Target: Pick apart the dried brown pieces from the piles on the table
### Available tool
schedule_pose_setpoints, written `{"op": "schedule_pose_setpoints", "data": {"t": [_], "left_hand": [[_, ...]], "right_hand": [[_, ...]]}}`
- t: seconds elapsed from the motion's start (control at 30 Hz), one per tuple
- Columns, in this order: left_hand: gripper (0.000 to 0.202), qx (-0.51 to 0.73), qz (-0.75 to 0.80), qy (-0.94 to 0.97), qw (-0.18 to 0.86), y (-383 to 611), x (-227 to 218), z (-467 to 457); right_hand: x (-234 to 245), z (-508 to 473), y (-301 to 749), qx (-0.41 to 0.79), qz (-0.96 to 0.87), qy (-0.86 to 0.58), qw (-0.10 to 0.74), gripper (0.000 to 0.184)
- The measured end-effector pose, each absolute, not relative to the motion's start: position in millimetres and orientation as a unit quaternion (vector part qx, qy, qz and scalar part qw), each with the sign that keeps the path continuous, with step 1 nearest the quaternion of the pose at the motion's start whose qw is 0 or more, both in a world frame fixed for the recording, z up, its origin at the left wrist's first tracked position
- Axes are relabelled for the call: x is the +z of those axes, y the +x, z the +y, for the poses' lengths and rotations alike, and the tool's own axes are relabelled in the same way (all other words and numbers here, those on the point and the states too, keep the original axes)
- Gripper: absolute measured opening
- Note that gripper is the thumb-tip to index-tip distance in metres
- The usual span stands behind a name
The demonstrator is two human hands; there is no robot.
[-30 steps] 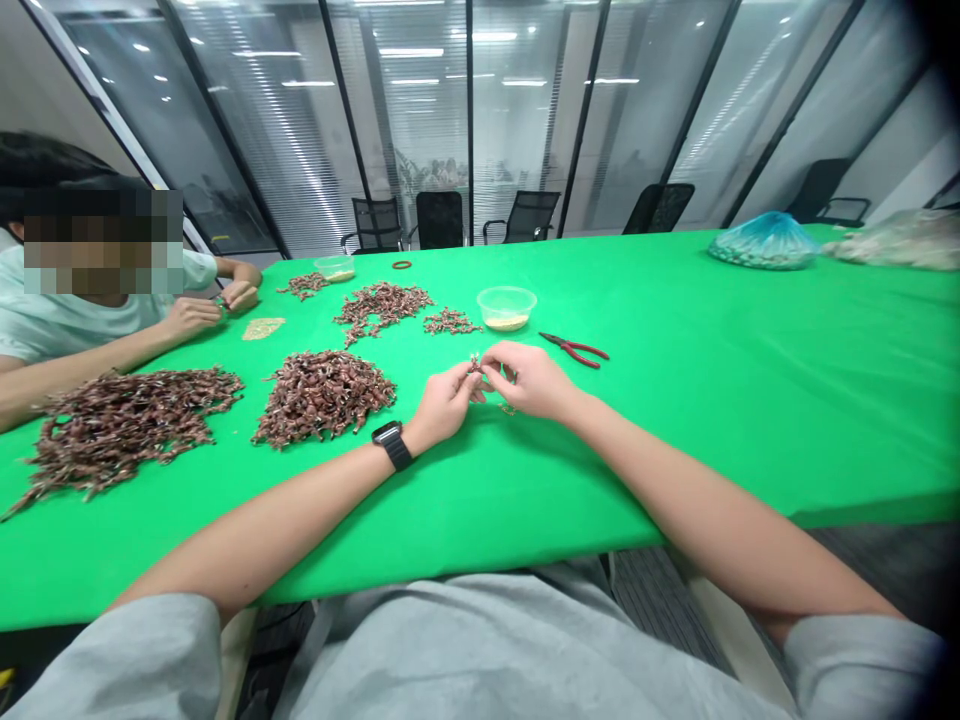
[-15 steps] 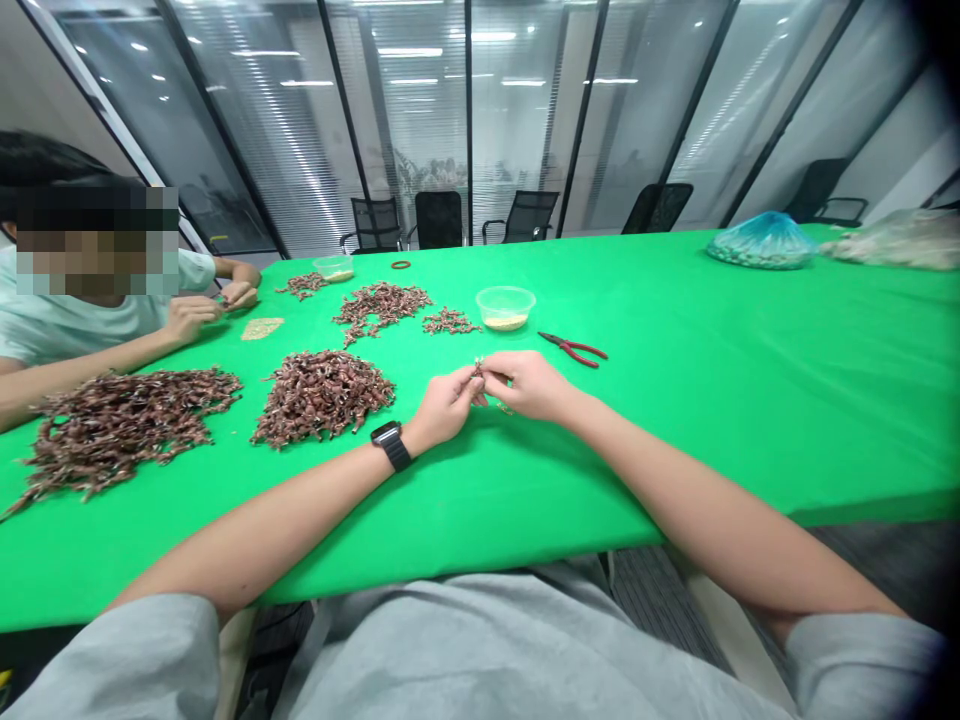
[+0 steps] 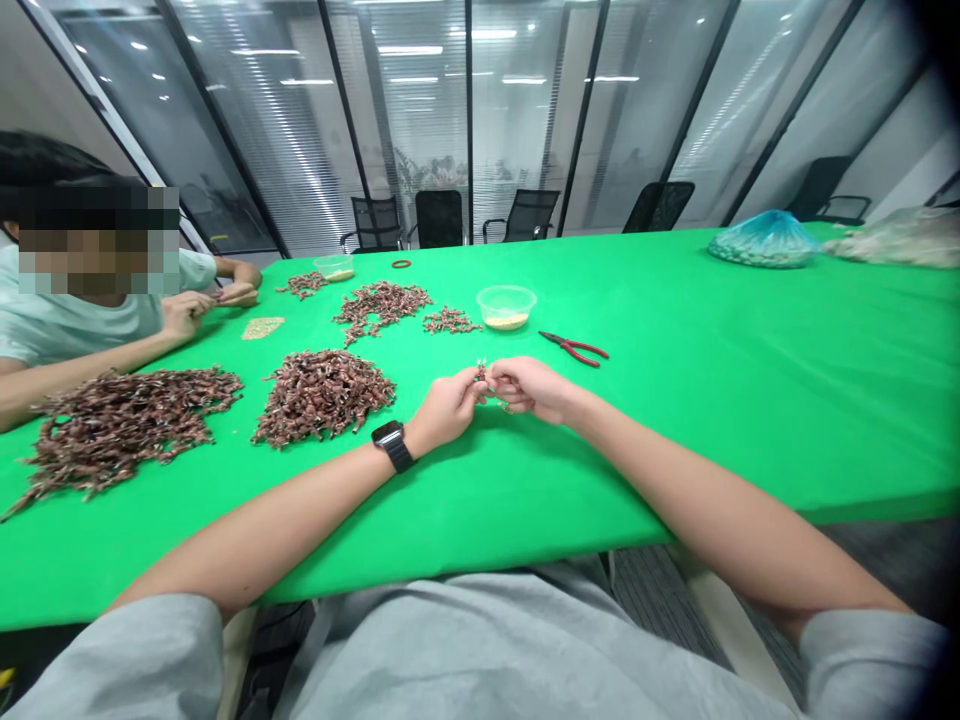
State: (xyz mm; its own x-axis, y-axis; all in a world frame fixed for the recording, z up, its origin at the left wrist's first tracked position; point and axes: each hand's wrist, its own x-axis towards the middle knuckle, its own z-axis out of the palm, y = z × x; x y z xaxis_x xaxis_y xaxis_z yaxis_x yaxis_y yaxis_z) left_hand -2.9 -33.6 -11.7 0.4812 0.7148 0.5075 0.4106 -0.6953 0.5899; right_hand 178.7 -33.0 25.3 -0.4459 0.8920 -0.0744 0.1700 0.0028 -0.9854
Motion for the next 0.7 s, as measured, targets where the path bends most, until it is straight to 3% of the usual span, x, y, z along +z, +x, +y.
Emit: {"op": "schedule_pose_setpoints", "data": {"t": [0.13,0.23,0.5,0.7], "left_hand": [[0.023,0.401,0.333,0.812,0.264,-1.4,-11.3,-31.5],[0.024,0.41,0.327,0.801,0.289,-1.0,-10.0,-31.0],[0.033,0.396,0.305,0.788,0.36,-3.0,-10.2,-29.9],[0.037,0.393,0.307,0.794,0.349,-4.0,-10.5,-31.5]], "right_hand": [[17.8,-33.4,179.9,0.237,-0.801,-0.41,0.366,0.021],[18.2,-34.9,183.4,0.117,-0.855,-0.382,0.332,0.022],[21.3,-31.9,188.8,0.029,-0.897,-0.342,0.278,0.022],[21.9,-34.3,188.6,0.03,-0.896,-0.339,0.285,0.023]]}}
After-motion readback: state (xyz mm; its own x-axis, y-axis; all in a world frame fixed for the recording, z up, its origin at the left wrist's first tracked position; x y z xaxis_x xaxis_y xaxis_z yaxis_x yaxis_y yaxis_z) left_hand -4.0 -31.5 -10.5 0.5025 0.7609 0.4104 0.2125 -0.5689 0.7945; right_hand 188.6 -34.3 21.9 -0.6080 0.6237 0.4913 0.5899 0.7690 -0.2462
